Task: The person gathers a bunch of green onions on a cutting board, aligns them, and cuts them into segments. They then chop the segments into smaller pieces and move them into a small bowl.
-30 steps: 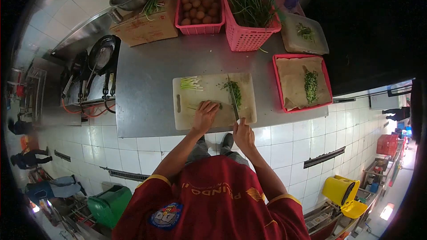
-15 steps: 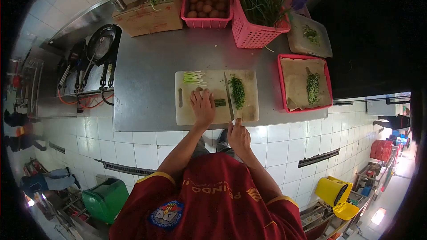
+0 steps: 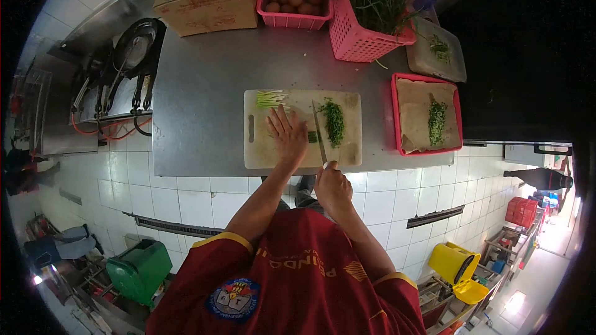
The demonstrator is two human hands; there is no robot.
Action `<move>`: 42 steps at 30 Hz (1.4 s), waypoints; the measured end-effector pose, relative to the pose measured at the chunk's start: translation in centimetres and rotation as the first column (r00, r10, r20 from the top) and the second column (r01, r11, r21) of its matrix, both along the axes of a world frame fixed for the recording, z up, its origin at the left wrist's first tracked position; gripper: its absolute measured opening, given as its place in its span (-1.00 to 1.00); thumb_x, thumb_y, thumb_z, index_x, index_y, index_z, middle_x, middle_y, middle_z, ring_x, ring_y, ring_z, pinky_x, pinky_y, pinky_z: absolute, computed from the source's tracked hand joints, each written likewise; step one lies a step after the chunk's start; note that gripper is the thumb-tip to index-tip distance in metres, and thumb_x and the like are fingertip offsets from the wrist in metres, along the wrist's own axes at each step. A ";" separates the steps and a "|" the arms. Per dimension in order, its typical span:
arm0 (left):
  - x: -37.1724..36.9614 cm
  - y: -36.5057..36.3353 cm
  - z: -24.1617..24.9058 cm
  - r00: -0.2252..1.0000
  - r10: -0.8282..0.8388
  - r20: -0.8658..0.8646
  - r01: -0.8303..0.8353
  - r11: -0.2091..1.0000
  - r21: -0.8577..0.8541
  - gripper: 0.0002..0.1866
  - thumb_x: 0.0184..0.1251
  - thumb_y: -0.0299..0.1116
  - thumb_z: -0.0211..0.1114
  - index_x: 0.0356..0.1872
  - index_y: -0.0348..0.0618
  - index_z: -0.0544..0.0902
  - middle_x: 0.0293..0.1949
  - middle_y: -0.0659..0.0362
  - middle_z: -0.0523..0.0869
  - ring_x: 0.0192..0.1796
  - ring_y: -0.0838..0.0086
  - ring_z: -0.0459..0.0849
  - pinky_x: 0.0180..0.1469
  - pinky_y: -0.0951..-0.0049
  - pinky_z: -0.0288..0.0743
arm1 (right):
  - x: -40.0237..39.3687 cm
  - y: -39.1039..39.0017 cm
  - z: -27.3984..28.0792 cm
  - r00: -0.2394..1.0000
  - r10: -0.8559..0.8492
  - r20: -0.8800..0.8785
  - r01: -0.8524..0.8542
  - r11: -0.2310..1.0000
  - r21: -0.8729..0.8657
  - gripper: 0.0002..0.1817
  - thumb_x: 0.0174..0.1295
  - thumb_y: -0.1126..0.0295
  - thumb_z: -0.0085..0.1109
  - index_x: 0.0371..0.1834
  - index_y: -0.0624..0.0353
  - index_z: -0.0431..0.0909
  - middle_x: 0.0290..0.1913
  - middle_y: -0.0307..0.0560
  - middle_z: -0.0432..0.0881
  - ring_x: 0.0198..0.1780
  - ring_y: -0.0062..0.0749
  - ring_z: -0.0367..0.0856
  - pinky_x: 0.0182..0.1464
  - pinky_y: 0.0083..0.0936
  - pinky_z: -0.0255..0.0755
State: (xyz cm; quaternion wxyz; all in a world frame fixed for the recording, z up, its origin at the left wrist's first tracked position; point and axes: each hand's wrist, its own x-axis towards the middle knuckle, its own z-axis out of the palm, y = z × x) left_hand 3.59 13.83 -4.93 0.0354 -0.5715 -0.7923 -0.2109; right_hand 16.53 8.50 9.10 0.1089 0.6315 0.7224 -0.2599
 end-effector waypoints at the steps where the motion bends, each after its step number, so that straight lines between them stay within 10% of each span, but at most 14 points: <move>1: 0.0 0.0 -0.2 1.000 0.003 -0.014 -0.003 1.000 -0.004 -0.41 0.53 -0.09 0.09 0.34 -0.37 0.30 0.48 -0.32 0.12 0.57 -0.32 -0.11 0.53 -0.35 -0.28 | -0.1 0.0 0.5 1.000 0.021 0.018 -0.021 1.000 -0.002 -0.55 0.48 0.27 -0.11 0.12 0.57 0.30 -0.35 0.33 0.72 -0.24 0.18 0.76 -0.16 -0.12 0.68; 9: -0.3 -0.2 0.9 0.991 -0.062 0.118 0.066 0.997 -0.035 -0.42 0.50 -0.23 0.11 0.36 -0.41 0.22 0.49 -0.40 0.06 0.57 -0.36 -0.14 0.52 -0.38 -0.28 | 0.4 -3.1 0.7 0.999 -0.053 0.002 0.052 0.983 -0.176 -0.58 0.51 0.23 -0.14 0.01 0.53 0.28 -0.37 0.38 0.70 -0.23 0.22 0.75 -0.19 -0.08 0.67; 15: -0.5 -0.2 0.9 0.987 -0.084 0.134 0.102 0.986 -0.134 -0.42 0.45 -0.33 0.17 0.34 -0.42 0.18 0.51 -0.37 0.00 0.57 -0.36 -0.17 0.52 -0.39 -0.28 | 1.4 -3.7 -8.9 0.990 -0.138 0.039 0.143 0.978 -0.152 -0.67 0.48 0.23 -0.12 0.01 0.34 0.24 -0.33 0.45 0.68 -0.21 0.34 0.71 -0.15 0.04 0.60; 25: -0.4 0.0 0.6 0.989 -0.042 0.143 0.054 0.995 -0.080 -0.47 0.51 -0.20 0.08 0.34 -0.35 0.31 0.52 -0.33 0.08 0.58 -0.30 -0.08 0.56 -0.28 -0.25 | -2.0 2.7 -0.9 0.998 -0.040 -0.045 0.041 0.999 0.018 -0.64 0.49 0.24 -0.07 -0.07 0.45 0.33 -0.39 0.42 0.67 -0.29 0.32 0.71 -0.24 0.06 0.61; 31: -0.7 -0.1 1.5 0.995 -0.062 0.079 0.079 0.969 -0.234 -0.47 0.44 -0.34 0.09 0.36 -0.33 0.29 0.55 -0.32 -0.01 0.59 -0.30 -0.13 0.57 -0.26 -0.27 | -0.4 -2.6 -2.5 0.987 -0.136 0.088 0.151 0.969 -0.195 -0.63 0.52 0.21 -0.14 0.02 0.41 0.27 -0.35 0.40 0.70 -0.23 0.32 0.72 -0.13 0.06 0.61; 36: -0.8 -0.2 0.6 0.995 -0.067 0.070 0.080 0.978 -0.192 -0.48 0.40 -0.42 0.11 0.33 -0.35 0.26 0.54 -0.33 -0.01 0.58 -0.32 -0.11 0.56 -0.29 -0.27 | 1.3 -3.3 -10.4 0.993 -0.102 0.054 0.106 0.991 -0.086 -0.59 0.50 0.22 -0.12 0.02 0.46 0.21 -0.42 0.45 0.66 -0.33 0.32 0.70 -0.26 0.12 0.56; 42: -0.5 -0.2 0.1 0.981 -0.078 0.179 0.076 0.997 0.021 -0.48 0.45 -0.33 0.14 0.31 -0.37 0.24 0.52 -0.33 0.02 0.58 -0.31 -0.11 0.56 -0.28 -0.24 | -2.1 1.8 -4.6 0.998 -0.066 -0.023 0.066 0.998 0.009 -0.63 0.50 0.22 -0.10 -0.03 0.42 0.33 -0.35 0.40 0.69 -0.26 0.30 0.71 -0.19 0.08 0.59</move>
